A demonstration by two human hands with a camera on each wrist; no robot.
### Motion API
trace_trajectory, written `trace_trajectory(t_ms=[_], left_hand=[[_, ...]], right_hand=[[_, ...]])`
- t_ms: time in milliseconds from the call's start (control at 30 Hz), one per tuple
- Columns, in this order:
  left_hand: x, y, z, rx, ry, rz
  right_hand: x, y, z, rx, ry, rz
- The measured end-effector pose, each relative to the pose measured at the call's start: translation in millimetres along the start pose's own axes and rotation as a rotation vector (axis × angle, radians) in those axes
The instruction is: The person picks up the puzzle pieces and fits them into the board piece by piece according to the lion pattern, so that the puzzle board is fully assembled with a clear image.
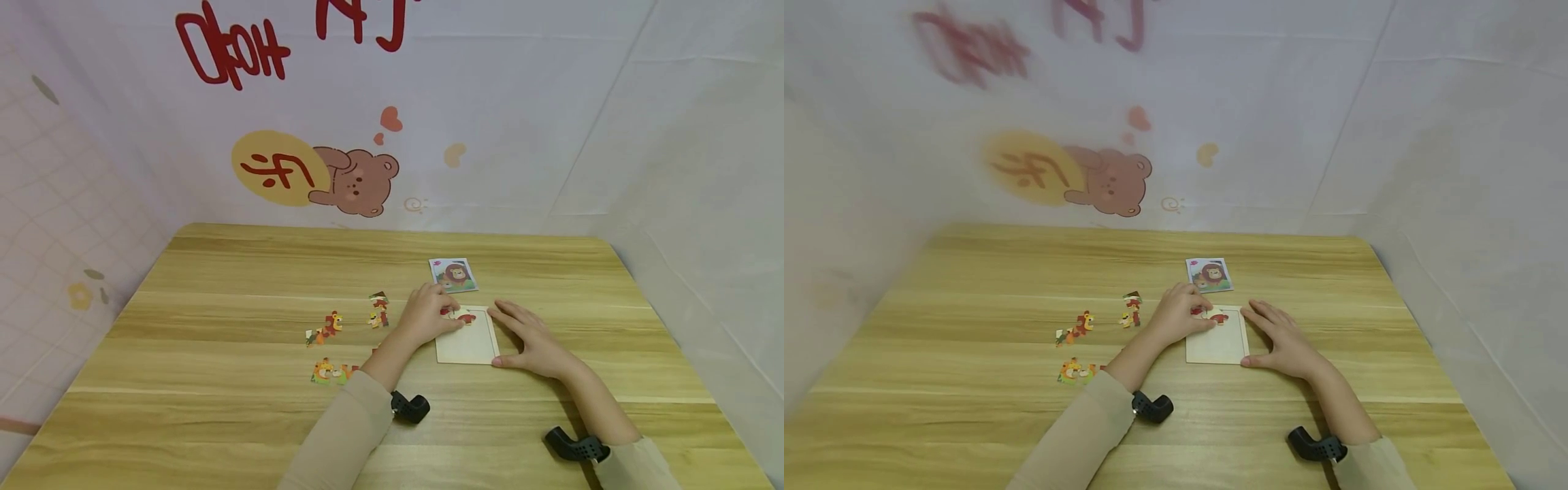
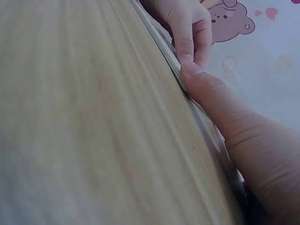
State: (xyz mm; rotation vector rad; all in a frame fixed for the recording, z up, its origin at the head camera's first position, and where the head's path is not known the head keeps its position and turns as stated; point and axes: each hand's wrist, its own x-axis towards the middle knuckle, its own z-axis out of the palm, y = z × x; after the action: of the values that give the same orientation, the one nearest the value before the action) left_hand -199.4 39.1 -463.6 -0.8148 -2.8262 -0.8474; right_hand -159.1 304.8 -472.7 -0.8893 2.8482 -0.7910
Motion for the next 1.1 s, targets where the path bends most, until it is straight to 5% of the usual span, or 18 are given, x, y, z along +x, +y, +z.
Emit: trace_trajectory(t_ms=[1100], left_hand=[[-3.0, -4.7, 4.4, -0.023, 0.037, -0.005]], right_hand=[[1.1, -0.7, 0.5, 0.002, -0.015, 0.022]])
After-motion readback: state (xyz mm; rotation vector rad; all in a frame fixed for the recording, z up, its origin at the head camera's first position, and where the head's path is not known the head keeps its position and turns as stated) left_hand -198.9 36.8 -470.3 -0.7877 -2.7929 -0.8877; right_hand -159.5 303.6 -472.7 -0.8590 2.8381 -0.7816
